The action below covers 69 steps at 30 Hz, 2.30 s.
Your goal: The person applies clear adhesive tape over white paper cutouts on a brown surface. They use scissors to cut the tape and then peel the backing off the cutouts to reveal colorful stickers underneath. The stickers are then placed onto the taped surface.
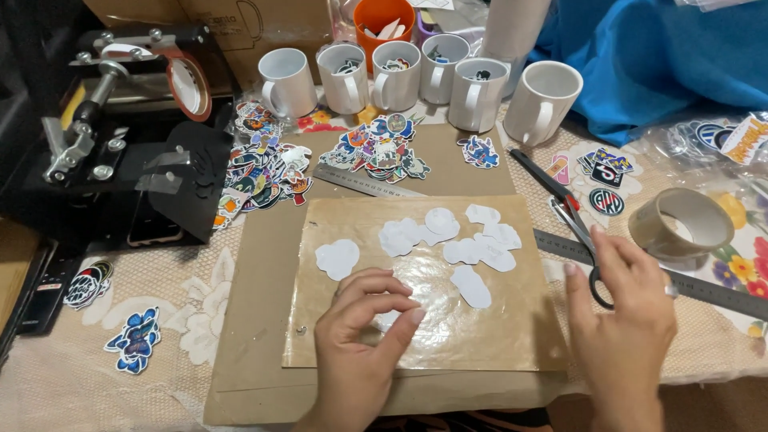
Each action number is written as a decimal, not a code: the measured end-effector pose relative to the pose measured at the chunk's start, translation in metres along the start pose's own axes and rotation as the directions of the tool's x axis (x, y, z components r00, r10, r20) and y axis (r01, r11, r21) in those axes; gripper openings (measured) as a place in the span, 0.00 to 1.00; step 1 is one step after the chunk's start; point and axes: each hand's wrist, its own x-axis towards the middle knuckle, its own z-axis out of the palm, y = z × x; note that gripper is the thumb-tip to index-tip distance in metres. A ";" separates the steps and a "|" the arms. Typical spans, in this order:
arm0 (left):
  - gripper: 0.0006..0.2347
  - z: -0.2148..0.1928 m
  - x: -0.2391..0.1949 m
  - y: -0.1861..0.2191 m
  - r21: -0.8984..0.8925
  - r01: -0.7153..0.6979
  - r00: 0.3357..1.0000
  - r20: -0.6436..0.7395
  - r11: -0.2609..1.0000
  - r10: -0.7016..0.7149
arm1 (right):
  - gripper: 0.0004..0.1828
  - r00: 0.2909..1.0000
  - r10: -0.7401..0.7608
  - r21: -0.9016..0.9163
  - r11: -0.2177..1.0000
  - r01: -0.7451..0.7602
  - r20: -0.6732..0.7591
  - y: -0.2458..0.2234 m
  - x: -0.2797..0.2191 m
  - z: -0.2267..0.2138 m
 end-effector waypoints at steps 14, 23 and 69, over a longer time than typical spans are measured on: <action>0.07 -0.024 -0.009 -0.015 -0.447 0.706 0.689 0.254 0.549 -0.679 | 0.30 0.681 0.538 -0.694 0.717 -0.059 0.497 0.118 0.027 -0.011; 0.06 -0.014 0.008 0.013 -0.508 0.678 0.734 0.435 0.531 -0.521 | 0.23 0.788 0.428 0.359 0.721 -0.593 0.443 0.027 -0.019 -0.030; 0.09 -0.028 0.028 0.011 -0.314 0.251 0.960 -0.043 0.916 -0.277 | 0.06 0.866 -0.149 0.642 0.732 -0.228 0.477 -0.087 0.068 -0.023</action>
